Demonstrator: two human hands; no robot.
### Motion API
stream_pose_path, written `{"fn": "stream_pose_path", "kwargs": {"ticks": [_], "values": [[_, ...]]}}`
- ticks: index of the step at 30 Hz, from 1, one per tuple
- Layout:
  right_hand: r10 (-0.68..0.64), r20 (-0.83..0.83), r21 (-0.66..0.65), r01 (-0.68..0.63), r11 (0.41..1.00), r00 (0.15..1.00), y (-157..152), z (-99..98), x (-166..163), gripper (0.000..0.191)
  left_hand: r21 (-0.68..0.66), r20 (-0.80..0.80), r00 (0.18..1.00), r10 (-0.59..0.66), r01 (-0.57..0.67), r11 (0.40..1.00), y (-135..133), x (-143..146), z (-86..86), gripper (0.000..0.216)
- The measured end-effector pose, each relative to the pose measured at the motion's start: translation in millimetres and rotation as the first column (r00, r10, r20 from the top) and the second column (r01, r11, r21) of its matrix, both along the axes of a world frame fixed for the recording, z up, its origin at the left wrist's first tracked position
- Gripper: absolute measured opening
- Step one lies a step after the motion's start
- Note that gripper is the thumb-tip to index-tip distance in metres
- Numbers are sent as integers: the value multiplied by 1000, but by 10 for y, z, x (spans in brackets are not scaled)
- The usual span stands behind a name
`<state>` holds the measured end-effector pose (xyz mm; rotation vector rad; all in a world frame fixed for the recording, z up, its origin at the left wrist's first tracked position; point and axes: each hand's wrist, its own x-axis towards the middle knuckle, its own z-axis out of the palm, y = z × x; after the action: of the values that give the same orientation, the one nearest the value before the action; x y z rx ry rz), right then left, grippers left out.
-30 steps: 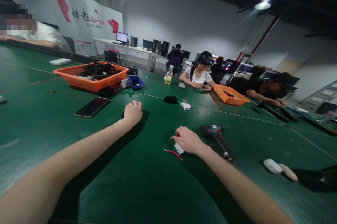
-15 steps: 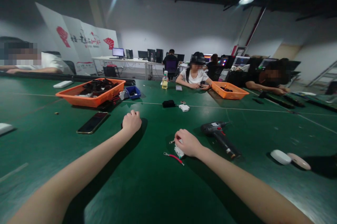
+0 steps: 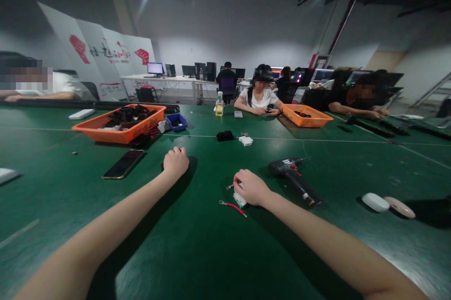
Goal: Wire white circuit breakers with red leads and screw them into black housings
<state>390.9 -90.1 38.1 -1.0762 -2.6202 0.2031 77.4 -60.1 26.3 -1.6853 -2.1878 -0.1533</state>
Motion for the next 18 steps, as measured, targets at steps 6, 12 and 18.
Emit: {"fn": "stream_pose_path", "kwargs": {"ticks": [6,12,18], "values": [[6,-19,-13,-7,1000,1000,25,-40,10,17,-9,8,1000,5,-5,1000,4,-11,-32,40],[10,-20,-12,-11,1000,1000,21,-42,9,17,-11,0,1000,-27,27,1000,-13,-19,-5,40],[20,-43,-13,-20,1000,999,43,-72,25,16,-68,-38,981,-189,186,980,23,-51,78,39]]}}
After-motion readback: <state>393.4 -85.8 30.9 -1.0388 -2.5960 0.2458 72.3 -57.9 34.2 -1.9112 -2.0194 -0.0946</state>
